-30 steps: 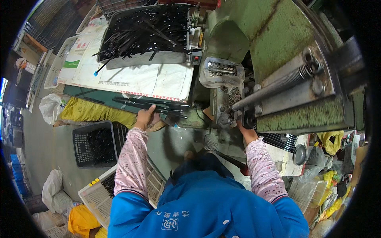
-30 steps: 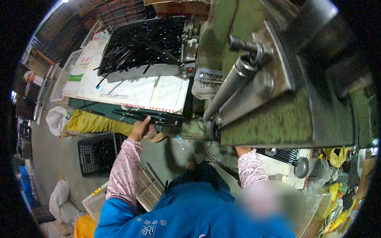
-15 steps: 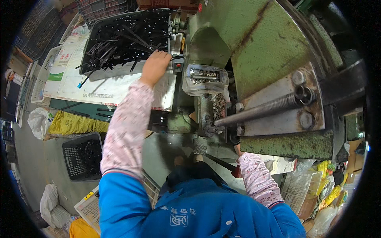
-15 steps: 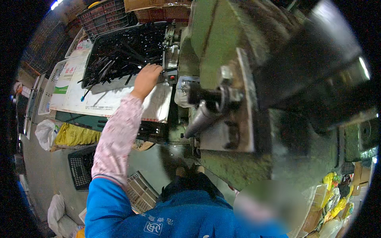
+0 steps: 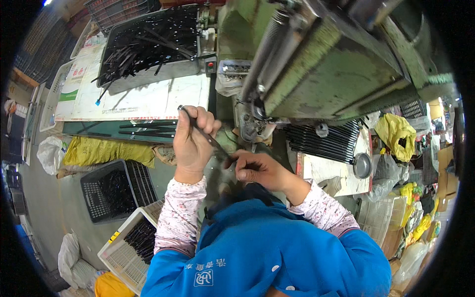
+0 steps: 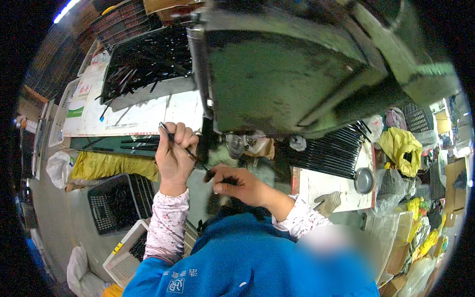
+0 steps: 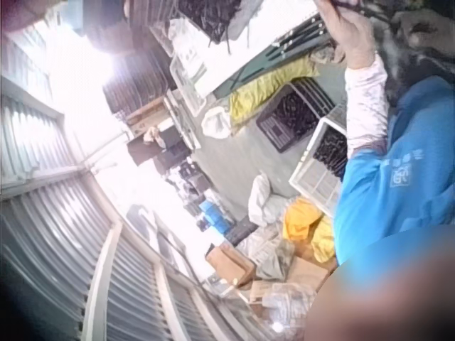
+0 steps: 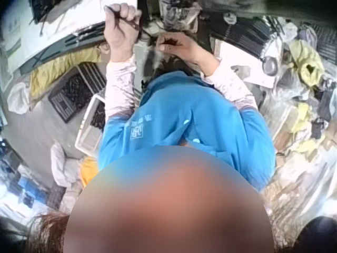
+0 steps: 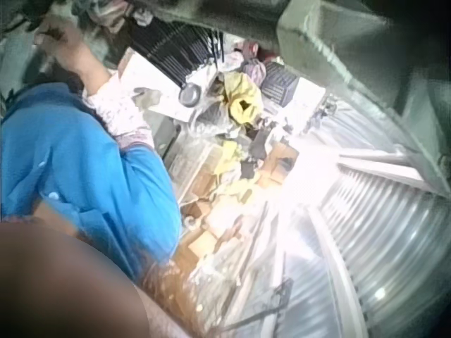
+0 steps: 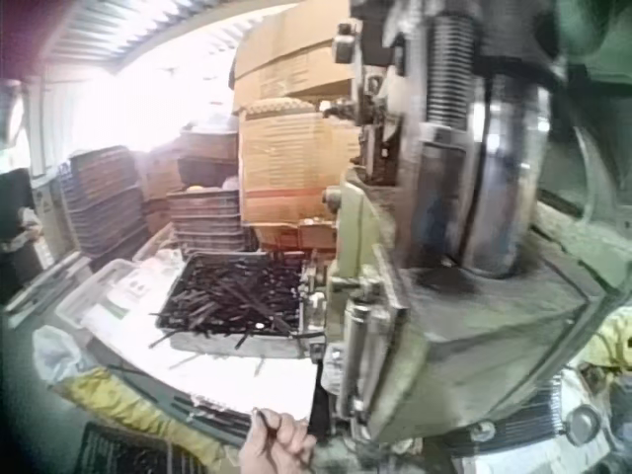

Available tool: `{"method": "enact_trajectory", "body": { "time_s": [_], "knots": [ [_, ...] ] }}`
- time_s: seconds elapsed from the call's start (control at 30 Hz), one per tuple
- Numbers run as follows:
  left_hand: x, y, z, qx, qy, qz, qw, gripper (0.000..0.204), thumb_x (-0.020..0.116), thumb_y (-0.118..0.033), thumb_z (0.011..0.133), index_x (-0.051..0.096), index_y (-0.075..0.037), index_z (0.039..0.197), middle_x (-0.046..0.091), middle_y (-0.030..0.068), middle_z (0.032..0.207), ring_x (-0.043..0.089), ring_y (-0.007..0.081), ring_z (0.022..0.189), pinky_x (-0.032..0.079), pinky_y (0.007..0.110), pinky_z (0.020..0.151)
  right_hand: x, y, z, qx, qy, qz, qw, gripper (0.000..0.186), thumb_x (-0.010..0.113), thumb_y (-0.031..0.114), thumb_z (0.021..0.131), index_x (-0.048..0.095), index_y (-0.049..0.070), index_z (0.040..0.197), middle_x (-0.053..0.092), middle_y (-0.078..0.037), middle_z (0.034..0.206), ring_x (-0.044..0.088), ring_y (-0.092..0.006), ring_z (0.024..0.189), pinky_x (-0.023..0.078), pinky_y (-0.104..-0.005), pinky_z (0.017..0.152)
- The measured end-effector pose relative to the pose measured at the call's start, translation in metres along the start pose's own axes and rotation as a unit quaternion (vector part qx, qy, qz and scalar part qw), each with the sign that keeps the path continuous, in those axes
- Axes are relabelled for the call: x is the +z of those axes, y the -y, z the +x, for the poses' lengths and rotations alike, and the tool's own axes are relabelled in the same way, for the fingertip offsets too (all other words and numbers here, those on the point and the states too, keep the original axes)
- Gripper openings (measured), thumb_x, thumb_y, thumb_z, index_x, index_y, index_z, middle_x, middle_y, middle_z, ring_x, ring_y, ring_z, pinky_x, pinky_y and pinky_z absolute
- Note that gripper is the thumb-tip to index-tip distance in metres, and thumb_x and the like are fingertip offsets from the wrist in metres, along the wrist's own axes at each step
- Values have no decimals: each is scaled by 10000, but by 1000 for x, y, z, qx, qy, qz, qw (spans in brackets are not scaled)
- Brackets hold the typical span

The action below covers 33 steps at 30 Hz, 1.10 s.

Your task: The person repeatedly feeds black rods into a green press machine, activates the press, and removes the processed rods. The person handles the rods one at a time and places them into a nearby container after each cycle.

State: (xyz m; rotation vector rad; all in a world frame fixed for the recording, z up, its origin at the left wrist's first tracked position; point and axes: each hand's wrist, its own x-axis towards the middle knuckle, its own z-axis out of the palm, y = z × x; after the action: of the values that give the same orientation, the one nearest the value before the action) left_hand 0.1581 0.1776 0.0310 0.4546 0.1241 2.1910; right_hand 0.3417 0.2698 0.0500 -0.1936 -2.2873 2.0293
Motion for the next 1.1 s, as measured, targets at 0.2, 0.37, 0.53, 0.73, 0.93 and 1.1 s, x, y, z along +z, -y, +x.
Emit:
{"method": "enact_trajectory", "body": {
  "time_s": [0.2, 0.37, 0.53, 0.73, 0.93, 1.1],
  "knots": [
    [21, 47, -3, -117, -208, 332, 913, 182, 600, -125, 923, 581, 37, 1005, 639, 105, 901, 655, 172, 756, 609, 326, 653, -37, 8, -23, -84, -154, -510, 842, 221, 738, 123, 707, 572, 67, 840, 578, -144, 1158, 541, -358, 1061, 458, -427, 886],
    [14, 53, 5, -145, -175, 327, 917, 238, 569, -66, 924, 526, 50, 1127, 628, 105, 1024, 654, 196, 843, 610, 342, 665, -50, 1, -26, -124, -250, -383, 880, 135, 719, 90, 762, 641, 41, 861, 646, -138, 1049, 591, -320, 999, 474, -369, 853],
    [11, 57, 8, -173, -183, 326, 911, 225, 566, -74, 925, 536, 69, 1097, 624, 132, 1026, 653, 211, 836, 615, 357, 655, -55, -15, -16, -124, -331, -370, 859, 135, 695, 45, 796, 692, 19, 929, 696, -113, 909, 663, -246, 787, 511, -318, 728],
    [3, 52, 7, -241, -176, 346, 890, 224, 606, -131, 917, 570, -1, 1096, 634, 75, 1022, 644, 187, 876, 617, 360, 628, -40, -31, 19, -151, -366, -351, 848, 168, 711, 45, 784, 706, 30, 951, 711, -95, 911, 677, -218, 796, 526, -316, 757],
    [-7, 44, 0, -256, -209, 388, 861, 236, 619, -189, 923, 584, 13, 1040, 646, 85, 929, 658, 165, 696, 605, 284, 548, -43, -32, 12, -246, -283, -549, 747, 304, 572, 165, 800, 633, 86, 1087, 624, -77, 1011, 648, -226, 858, 534, -331, 603],
    [1, 39, -9, -272, -225, 499, 792, 347, 675, -290, 891, 574, 25, 998, 617, 77, 805, 627, 169, 623, 577, 302, 535, -60, -57, -6, -212, -263, -537, 773, 253, 582, 197, 809, 665, 73, 1013, 634, -108, 901, 654, -238, 830, 536, -370, 661]
  ]
}}
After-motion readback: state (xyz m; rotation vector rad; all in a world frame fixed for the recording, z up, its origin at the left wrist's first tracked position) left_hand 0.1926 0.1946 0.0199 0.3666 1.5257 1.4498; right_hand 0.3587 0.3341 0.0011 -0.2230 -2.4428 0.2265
